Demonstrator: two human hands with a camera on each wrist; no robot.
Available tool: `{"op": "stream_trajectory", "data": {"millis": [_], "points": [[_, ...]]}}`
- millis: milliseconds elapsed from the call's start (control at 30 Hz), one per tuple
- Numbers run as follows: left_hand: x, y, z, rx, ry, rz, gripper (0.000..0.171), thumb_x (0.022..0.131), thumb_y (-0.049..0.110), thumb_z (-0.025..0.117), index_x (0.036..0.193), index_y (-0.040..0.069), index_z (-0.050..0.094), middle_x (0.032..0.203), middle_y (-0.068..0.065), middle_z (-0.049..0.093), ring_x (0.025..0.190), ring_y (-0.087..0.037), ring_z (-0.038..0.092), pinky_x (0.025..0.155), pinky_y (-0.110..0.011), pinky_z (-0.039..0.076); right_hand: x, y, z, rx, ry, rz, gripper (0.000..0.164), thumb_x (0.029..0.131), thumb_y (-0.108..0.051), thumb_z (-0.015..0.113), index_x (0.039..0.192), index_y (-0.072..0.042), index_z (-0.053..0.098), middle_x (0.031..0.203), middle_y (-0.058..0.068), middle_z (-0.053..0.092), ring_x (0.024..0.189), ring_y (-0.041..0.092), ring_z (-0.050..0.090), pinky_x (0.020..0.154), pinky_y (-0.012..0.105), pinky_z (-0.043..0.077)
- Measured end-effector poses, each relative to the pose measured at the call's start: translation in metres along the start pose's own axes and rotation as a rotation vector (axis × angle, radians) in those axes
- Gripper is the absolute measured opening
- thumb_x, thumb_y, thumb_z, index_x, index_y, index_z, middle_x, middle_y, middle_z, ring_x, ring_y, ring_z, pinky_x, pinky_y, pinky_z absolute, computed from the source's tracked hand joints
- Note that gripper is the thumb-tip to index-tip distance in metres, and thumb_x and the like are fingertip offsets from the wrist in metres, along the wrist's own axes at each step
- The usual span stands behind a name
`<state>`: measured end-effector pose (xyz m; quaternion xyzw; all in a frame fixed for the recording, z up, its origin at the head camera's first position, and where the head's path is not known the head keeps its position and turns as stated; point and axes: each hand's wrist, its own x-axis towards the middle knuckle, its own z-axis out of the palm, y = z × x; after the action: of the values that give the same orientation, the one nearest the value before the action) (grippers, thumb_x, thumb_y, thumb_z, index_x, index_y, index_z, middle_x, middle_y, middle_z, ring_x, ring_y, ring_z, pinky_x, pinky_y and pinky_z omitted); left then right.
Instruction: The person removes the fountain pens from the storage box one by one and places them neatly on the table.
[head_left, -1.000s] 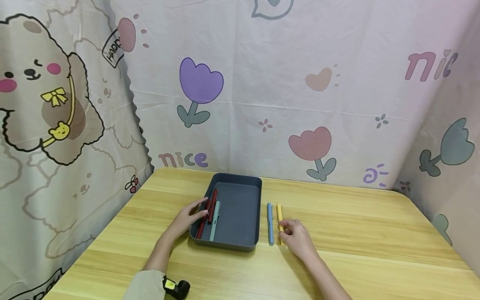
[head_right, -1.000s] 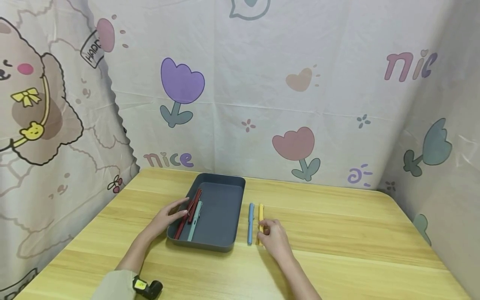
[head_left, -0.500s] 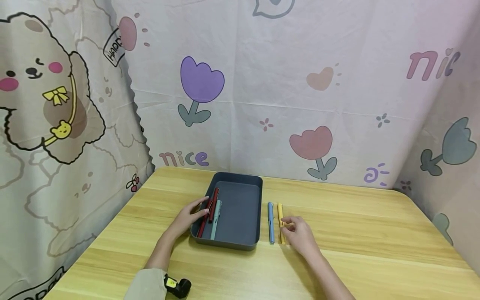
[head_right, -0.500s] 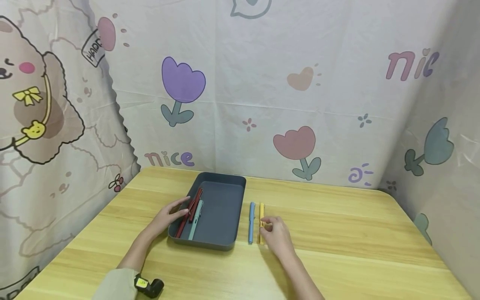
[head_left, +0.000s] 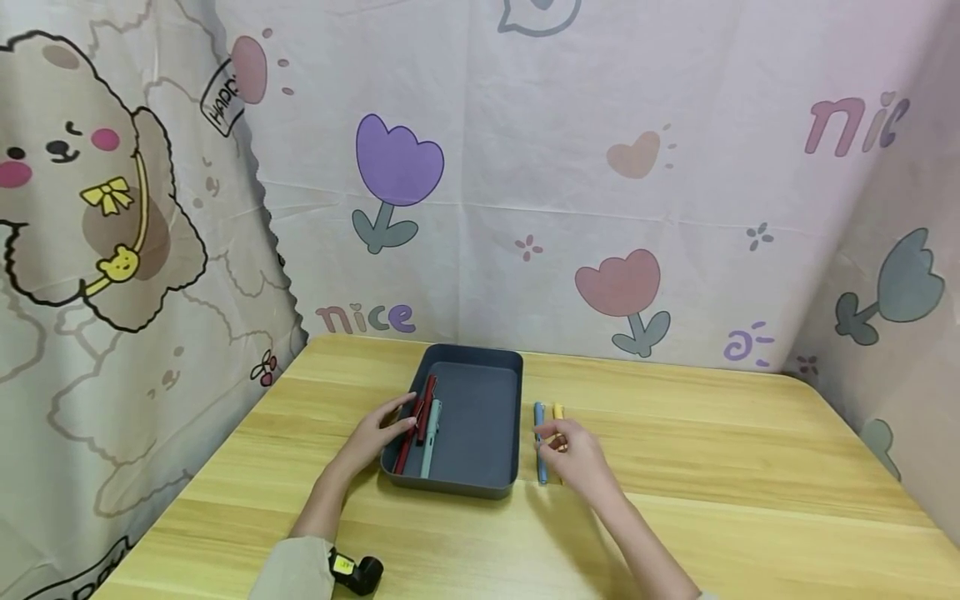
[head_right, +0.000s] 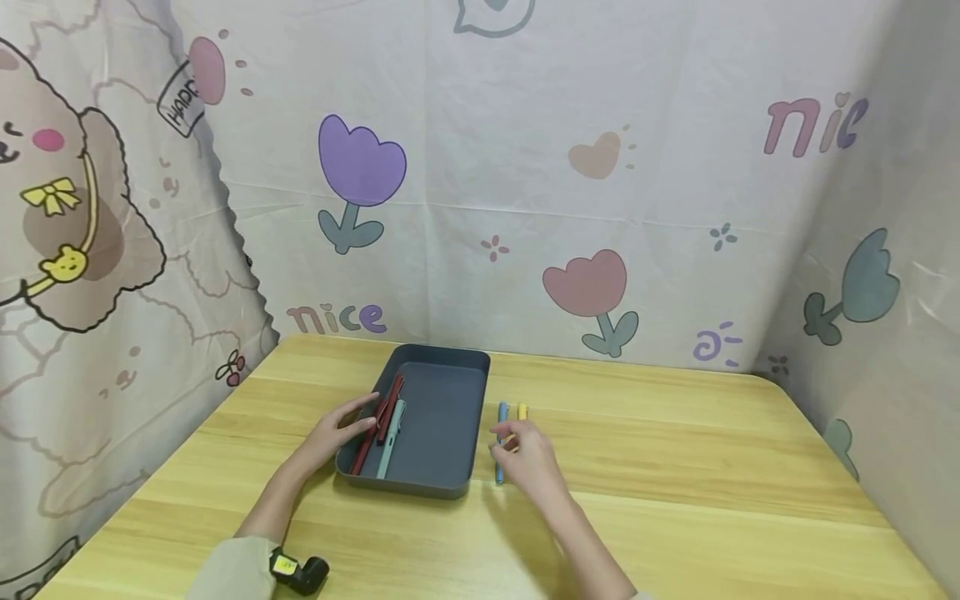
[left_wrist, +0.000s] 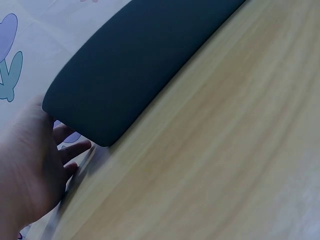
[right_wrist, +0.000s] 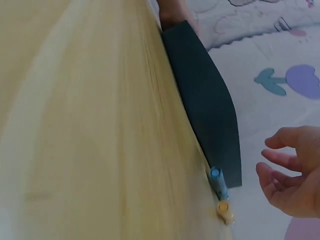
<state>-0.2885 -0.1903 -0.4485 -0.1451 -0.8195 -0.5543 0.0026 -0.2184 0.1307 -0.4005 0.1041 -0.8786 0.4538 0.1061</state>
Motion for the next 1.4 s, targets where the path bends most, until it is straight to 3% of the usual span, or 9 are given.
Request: {"op": "stream_trajectory", "data": {"millis": [300,500,767,1133,1400], "points": [[0.0,0.001,0.0,-0.006,0.004,-0.004,0.054,0.091,0.026,0.06,0.139,0.01,0.043,0.143,-0.018,0.032,0.13,-0.037,0.026,0.104,-0.049,0.022,0.011,-0.018,0.02,0.019,-0.107,-0.082,0.017,0.083,-0.006,0.065,0.1,-0.001,0.066,0.085,0.001,0.061,0.073,0.014,0.055,0.056,0.024,0.047],[0.0,0.0,0.0,-0.01,-0.001,-0.001,0.054,0.091,0.026,0.06,0.139,0.009,0.042,0.143,-0.019,0.032,0.13,-0.037,0.026,0.104,-0.048,0.022,0.019,-0.027,0.037,-0.004,-0.13,-0.169,0.017,0.083,-0.006,0.065,0.099,-0.001,0.067,0.089,0.004,0.062,0.073,0.014,0.056,0.058,0.024,0.047],[0.0,0.0,-0.001,-0.012,0.001,0.014,0.053,0.09,0.025,0.06,0.138,0.008,0.043,0.142,-0.019,0.033,0.131,-0.038,0.025,0.104,-0.049,0.022,0.026,-0.04,0.061,0.006,-0.198,-0.135,0.018,0.086,-0.012,0.063,0.102,-0.005,0.067,0.093,0.001,0.059,0.078,0.013,0.056,0.064,0.026,0.047],[-0.001,0.001,-0.001,-0.034,-0.002,-0.007,0.053,0.091,0.026,0.06,0.138,0.009,0.044,0.142,-0.019,0.032,0.131,-0.037,0.023,0.103,-0.05,0.023,0.035,-0.051,0.094,0.043,-0.273,-0.132,0.018,0.084,-0.01,0.064,0.101,-0.006,0.068,0.094,0.002,0.061,0.076,0.012,0.058,0.06,0.024,0.048],[-0.011,0.03,-0.003,-0.054,-0.019,-0.025,0.05,0.092,0.014,0.057,0.137,0.001,0.042,0.142,-0.024,0.03,0.13,-0.041,0.023,0.102,-0.052,0.024,0.041,-0.047,0.113,0.031,-0.33,-0.087,0.015,0.084,-0.011,0.065,0.098,-0.009,0.069,0.091,0.001,0.056,0.078,0.014,0.056,0.06,0.026,0.047]]}}
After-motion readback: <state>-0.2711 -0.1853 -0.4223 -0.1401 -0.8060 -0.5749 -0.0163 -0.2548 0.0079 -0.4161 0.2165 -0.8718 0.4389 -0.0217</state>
